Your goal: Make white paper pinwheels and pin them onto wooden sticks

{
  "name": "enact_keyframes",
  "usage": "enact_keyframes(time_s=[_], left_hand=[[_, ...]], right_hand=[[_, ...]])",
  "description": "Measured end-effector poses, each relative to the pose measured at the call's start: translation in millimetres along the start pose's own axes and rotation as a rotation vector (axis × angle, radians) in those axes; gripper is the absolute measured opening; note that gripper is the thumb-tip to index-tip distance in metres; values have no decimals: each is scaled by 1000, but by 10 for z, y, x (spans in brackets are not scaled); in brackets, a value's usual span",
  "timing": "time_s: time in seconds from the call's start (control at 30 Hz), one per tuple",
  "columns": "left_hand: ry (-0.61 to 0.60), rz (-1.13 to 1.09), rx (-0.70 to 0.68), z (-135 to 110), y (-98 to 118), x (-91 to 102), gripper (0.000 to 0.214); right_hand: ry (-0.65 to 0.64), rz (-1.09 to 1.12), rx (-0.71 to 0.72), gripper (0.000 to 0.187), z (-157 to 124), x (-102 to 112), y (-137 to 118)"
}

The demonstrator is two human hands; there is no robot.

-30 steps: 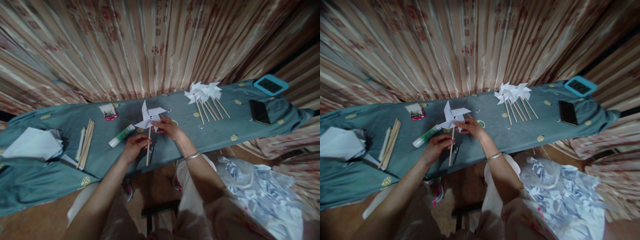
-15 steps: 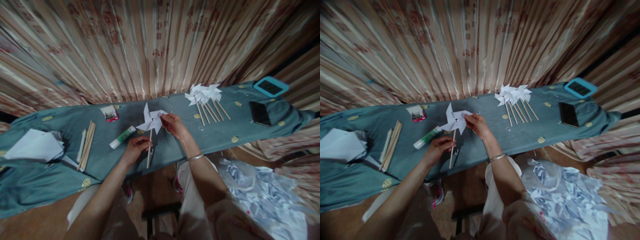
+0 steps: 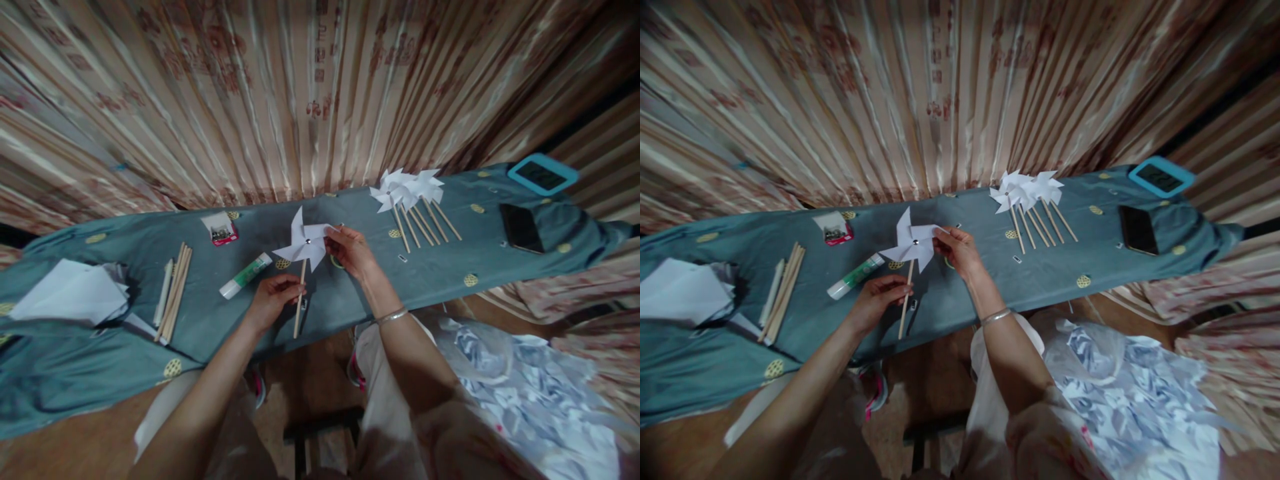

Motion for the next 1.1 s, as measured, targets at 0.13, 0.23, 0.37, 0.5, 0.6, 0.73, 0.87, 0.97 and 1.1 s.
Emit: enact_keyframes(time_s=[0.13, 0.23, 0.37, 0.5, 0.6, 0.73, 0.87, 0.97, 1.1], left_hand=[[9, -3, -7, 0, 5, 2, 34], [12, -4, 3, 1, 11, 3, 34], [20, -8, 9, 0, 14, 10, 37], [7, -5, 6, 1, 8, 18, 37], [14, -10, 9, 3, -4, 23, 36], [12, -15, 8, 6, -11, 24, 36], [0, -9, -1, 5, 2, 21, 33], [1, -5, 3, 5, 6, 19, 33], [9, -13, -2, 10, 2, 14, 34]], right_hand=[[2, 7, -16, 30, -6, -14, 0], [10, 21, -35, 30, -10, -25, 4], [-2, 20, -56, 29, -11, -35, 19], [-46, -3, -71, 30, 5, -24, 49], [-66, -14, -71, 30, 26, -2, 76], [-85, -23, -76, 31, 51, 20, 105], [-90, -17, -62, 34, 54, 20, 108], [-100, -37, -68, 32, 44, 7, 100], [-101, -50, -79, 31, 21, -23, 83]])
Point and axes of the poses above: each hand's wrist, its own z-axis towards the middle knuckle, its own x-axis out of the back of the hand, y = z × x, the point moved 2 cm from there along z, towards the middle knuckle, and after that the axes turned 11 degrees about -y, right-handed, at the moved point
